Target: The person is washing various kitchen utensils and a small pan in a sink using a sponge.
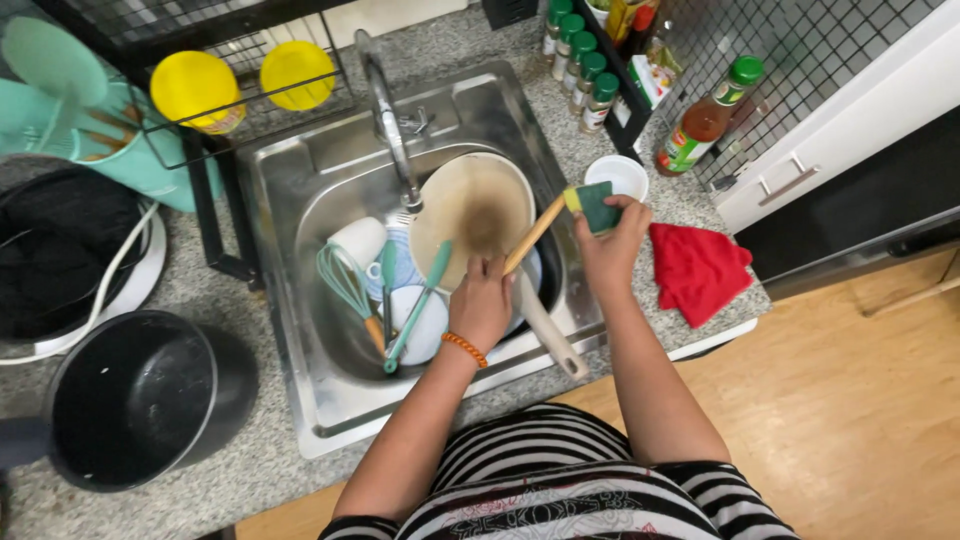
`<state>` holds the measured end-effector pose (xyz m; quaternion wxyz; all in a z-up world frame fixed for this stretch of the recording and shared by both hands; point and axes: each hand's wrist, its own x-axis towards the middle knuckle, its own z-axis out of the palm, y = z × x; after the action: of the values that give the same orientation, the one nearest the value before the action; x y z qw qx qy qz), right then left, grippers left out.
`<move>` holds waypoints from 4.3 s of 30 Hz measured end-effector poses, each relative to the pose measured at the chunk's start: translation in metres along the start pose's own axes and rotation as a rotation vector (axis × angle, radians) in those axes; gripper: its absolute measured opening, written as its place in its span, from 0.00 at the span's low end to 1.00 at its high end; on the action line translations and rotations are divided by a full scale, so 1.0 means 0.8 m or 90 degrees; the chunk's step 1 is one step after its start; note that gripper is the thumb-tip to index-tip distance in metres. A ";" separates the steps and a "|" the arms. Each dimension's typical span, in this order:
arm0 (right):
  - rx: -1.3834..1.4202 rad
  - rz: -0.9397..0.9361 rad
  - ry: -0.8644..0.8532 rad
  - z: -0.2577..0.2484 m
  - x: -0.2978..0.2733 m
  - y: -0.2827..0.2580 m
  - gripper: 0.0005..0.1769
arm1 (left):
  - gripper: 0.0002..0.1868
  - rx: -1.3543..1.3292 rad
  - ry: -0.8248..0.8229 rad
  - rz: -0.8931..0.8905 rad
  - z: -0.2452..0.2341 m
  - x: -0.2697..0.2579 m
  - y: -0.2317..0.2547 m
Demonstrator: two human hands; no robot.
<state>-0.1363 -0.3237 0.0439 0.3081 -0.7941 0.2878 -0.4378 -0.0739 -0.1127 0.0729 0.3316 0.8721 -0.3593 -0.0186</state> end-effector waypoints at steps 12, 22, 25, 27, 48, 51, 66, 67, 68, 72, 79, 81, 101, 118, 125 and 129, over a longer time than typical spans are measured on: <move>0.029 -0.100 0.038 -0.023 0.046 0.007 0.23 | 0.16 -0.086 -0.004 -0.048 0.042 0.062 0.050; -0.147 -0.111 -0.020 0.004 0.055 0.052 0.20 | 0.16 -0.050 0.020 -0.040 0.072 0.101 0.046; -0.251 -0.093 -0.083 0.004 0.056 0.044 0.22 | 0.16 -0.044 0.013 -0.047 0.067 0.103 0.050; -0.303 -0.111 -0.109 -0.001 0.058 0.037 0.26 | 0.16 -0.054 -0.004 -0.066 0.067 0.103 0.051; -0.167 -0.380 -0.246 0.020 -0.025 -0.091 0.23 | 0.16 -0.032 0.085 -0.010 -0.022 0.028 -0.008; -0.173 -0.403 -0.262 0.025 -0.044 -0.107 0.22 | 0.15 -0.048 0.082 0.041 -0.029 0.015 -0.035; -0.255 -0.228 -0.250 0.017 -0.082 -0.182 0.16 | 0.15 -0.236 0.326 -0.012 -0.068 -0.003 -0.085; -0.258 -0.224 -0.249 0.019 -0.089 -0.184 0.16 | 0.15 -0.238 0.321 -0.011 -0.047 -0.001 -0.100; -0.247 -0.156 -0.262 0.021 -0.096 -0.186 0.14 | 0.18 -0.319 0.344 -0.092 -0.027 0.000 -0.115; -0.167 0.063 -0.304 0.031 -0.119 -0.180 0.14 | 0.20 -0.728 0.217 -0.310 0.049 0.011 -0.171; 0.110 0.312 -0.416 0.053 -0.162 -0.177 0.18 | 0.24 -0.970 -0.139 -0.374 0.028 0.005 -0.143; 0.173 0.380 -0.437 0.058 -0.169 -0.189 0.21 | 0.25 -0.949 -0.160 -0.368 0.024 0.008 -0.148; 0.408 0.422 -0.395 0.081 -0.156 -0.174 0.24 | 0.14 -1.006 0.010 -0.417 0.044 0.082 -0.191; 0.442 0.484 -0.483 0.088 -0.130 -0.151 0.22 | 0.16 -0.970 0.041 -0.427 0.030 0.082 -0.165; 0.403 0.434 -0.487 0.132 -0.135 -0.102 0.16 | 0.19 -0.945 0.059 -0.547 0.005 0.066 -0.153; 0.420 0.489 -0.410 0.144 -0.112 -0.133 0.15 | 0.17 -0.903 0.013 -0.523 0.003 0.054 -0.160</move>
<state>-0.0562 -0.1623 0.0271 0.7464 -0.5882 0.2950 -0.0989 0.0362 -0.0743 0.0041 0.7744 0.5173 0.0890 -0.3532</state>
